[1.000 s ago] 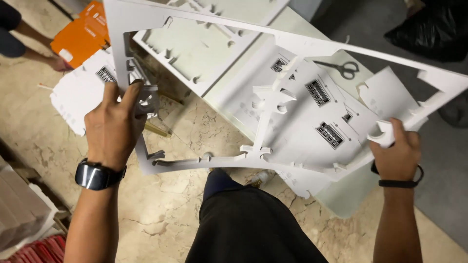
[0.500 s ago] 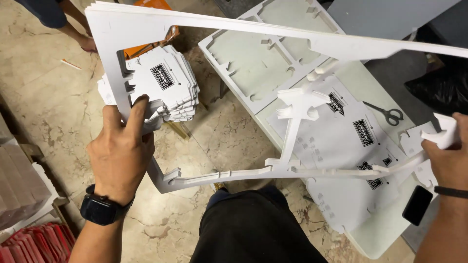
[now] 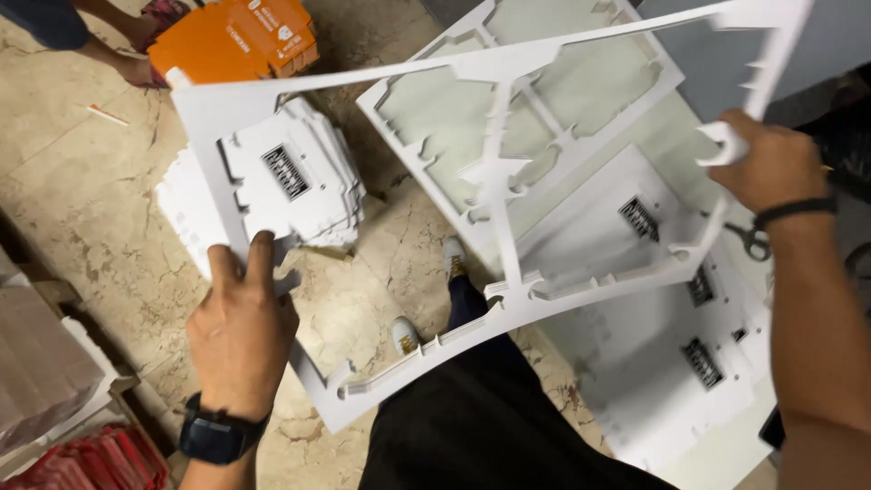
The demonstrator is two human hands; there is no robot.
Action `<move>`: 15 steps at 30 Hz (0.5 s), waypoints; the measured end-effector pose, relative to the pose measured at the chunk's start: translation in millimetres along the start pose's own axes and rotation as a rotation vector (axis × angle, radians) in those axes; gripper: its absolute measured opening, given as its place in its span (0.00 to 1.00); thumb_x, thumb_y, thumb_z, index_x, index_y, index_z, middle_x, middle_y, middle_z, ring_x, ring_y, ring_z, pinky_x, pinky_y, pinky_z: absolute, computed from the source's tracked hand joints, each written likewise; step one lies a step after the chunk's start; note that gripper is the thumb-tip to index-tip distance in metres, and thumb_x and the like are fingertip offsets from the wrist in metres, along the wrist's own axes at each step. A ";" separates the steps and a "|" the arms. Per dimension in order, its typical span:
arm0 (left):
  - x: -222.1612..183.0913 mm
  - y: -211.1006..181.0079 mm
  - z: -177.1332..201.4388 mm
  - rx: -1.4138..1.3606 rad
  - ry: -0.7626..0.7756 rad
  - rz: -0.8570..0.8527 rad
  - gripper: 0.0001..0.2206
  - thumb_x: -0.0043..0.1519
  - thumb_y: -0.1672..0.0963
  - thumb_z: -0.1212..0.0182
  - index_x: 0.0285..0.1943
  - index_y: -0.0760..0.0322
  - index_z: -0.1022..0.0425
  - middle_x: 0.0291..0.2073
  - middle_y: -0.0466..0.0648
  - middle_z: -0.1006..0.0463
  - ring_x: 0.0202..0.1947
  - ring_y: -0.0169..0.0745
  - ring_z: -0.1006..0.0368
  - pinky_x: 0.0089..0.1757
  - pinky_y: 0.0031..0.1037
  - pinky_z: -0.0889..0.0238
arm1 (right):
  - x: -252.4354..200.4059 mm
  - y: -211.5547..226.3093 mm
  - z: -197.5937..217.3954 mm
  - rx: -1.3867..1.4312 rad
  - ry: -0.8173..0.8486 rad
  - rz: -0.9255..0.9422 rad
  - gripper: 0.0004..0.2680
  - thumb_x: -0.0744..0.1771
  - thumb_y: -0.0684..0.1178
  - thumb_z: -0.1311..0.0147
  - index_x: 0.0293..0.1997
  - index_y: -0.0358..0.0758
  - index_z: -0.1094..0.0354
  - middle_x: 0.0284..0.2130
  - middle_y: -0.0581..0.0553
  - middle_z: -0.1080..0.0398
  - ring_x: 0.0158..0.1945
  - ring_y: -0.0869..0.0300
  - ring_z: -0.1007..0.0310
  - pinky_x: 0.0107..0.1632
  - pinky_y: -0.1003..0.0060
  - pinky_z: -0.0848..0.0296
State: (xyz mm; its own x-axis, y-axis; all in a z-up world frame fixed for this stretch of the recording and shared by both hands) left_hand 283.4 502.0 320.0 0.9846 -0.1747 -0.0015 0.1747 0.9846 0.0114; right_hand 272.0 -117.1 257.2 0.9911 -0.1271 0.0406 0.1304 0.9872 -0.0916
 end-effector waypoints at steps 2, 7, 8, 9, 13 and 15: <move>27.7 -21.0 -5.3 0.027 0.055 0.020 0.24 0.60 0.65 0.41 0.67 0.60 0.32 0.43 0.54 0.31 0.14 0.34 0.31 0.15 0.25 0.26 | 62.2 3.2 -16.7 -0.011 0.145 -0.049 0.23 0.62 0.51 0.32 0.66 0.51 0.30 0.35 0.28 0.24 0.40 0.36 0.23 0.39 0.44 0.24; 102.6 -83.4 -16.9 0.181 0.199 0.037 0.18 0.66 0.62 0.45 0.67 0.58 0.32 0.42 0.53 0.28 0.12 0.28 0.30 0.12 0.19 0.27 | 215.4 -34.4 -115.8 -0.009 0.254 0.005 0.25 0.61 0.46 0.37 0.67 0.54 0.31 0.37 0.25 0.23 0.39 0.32 0.22 0.36 0.38 0.22; 114.1 -94.8 -18.0 0.223 0.202 0.041 0.17 0.67 0.61 0.46 0.65 0.58 0.31 0.41 0.51 0.27 0.10 0.27 0.30 0.10 0.18 0.30 | 240.8 -37.7 -131.9 -0.009 0.254 0.029 0.25 0.61 0.46 0.36 0.67 0.55 0.31 0.38 0.25 0.24 0.40 0.31 0.23 0.36 0.37 0.22; 124.3 -105.2 -19.6 0.266 0.204 0.043 0.15 0.68 0.60 0.47 0.63 0.57 0.30 0.40 0.50 0.25 0.09 0.26 0.29 0.09 0.18 0.34 | 264.7 -39.8 -148.8 -0.009 0.255 0.052 0.26 0.61 0.46 0.34 0.68 0.55 0.32 0.40 0.24 0.25 0.41 0.30 0.23 0.37 0.36 0.21; 158.8 -138.7 -32.2 0.386 0.257 0.062 0.15 0.67 0.56 0.45 0.63 0.51 0.31 0.43 0.48 0.24 0.10 0.26 0.28 0.09 0.18 0.31 | 339.3 -54.8 -219.8 -0.078 0.270 0.103 0.27 0.62 0.37 0.39 0.70 0.56 0.31 0.38 0.29 0.25 0.38 0.36 0.21 0.32 0.42 0.17; 172.9 -149.9 -42.0 0.379 0.347 0.094 0.20 0.58 0.56 0.37 0.61 0.49 0.33 0.43 0.48 0.26 0.15 0.37 0.20 0.08 0.21 0.30 | 368.7 -53.5 -242.5 -0.076 0.219 0.171 0.26 0.62 0.34 0.44 0.66 0.57 0.30 0.36 0.33 0.26 0.35 0.36 0.22 0.27 0.40 0.20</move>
State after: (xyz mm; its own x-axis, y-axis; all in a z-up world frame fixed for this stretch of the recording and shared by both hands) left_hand 427.4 324.8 276.0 0.9496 -0.0088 -0.3134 0.1365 0.9115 0.3881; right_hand 637.3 -240.1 35.9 0.9804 0.0149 -0.1966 -0.0458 0.9871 -0.1533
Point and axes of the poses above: each hand's wrist, its own x-axis towards the middle knuckle, its own z-axis out of the back of the hand, y = z × x, the point moved 10 cm from there along x, towards the middle knuckle
